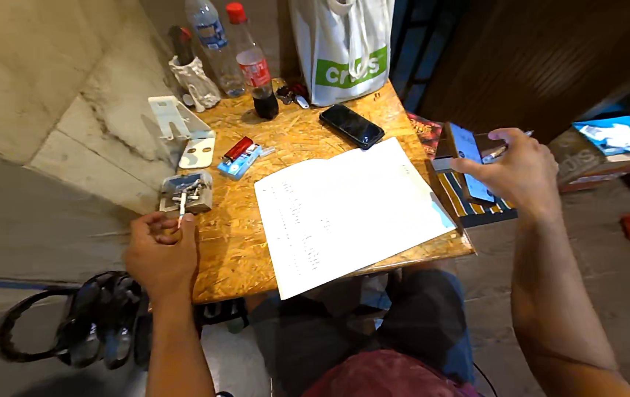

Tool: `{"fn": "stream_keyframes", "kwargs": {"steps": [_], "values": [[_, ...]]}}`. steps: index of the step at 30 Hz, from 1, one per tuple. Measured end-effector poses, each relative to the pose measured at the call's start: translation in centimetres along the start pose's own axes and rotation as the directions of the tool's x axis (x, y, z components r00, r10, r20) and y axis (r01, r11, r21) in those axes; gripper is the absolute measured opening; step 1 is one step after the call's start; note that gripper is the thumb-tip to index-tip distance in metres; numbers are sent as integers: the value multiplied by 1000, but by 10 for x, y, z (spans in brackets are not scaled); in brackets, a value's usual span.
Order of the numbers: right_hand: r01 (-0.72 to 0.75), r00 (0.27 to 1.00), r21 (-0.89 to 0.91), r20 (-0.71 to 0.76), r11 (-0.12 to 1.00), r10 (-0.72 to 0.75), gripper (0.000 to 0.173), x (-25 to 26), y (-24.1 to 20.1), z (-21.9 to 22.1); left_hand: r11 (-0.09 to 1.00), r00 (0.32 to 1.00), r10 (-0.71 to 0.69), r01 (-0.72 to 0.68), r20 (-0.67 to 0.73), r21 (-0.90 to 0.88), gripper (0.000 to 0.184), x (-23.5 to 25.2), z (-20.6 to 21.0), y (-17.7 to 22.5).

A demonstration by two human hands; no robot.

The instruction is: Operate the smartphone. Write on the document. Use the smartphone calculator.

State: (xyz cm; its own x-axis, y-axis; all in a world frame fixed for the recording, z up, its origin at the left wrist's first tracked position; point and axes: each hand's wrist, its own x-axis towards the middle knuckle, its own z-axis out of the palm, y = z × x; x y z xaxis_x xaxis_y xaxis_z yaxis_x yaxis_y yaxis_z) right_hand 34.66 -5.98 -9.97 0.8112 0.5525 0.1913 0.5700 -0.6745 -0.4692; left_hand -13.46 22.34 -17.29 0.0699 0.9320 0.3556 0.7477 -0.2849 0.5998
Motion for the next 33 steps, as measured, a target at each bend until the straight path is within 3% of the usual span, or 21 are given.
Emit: {"fn": "stream_keyframes", "kwargs": {"steps": [6,11,17,26,33], "values": [[172,978,17,120,985,-172,89,-23,-54,17,999,1000,11,-12,26,40,56,-1,-1,6],[370,900,5,247,929,-360,95,-44,-127,66,996,998,65,-66,28,58,56,-1,0,2],[490,817,-76,388,868,-427,86,-43,-187,92,991,994,108,-110,24,77,52,-1,1,-3],[417,883,-95,279,904,-377,91,-25,-140,94,990,998,51,-56,44,130,49,1,-1,5],[420,888,-155,276,894,-369,88,-25,-143,104,990,999,39,-43,29,136,47,1,0,4]]}}
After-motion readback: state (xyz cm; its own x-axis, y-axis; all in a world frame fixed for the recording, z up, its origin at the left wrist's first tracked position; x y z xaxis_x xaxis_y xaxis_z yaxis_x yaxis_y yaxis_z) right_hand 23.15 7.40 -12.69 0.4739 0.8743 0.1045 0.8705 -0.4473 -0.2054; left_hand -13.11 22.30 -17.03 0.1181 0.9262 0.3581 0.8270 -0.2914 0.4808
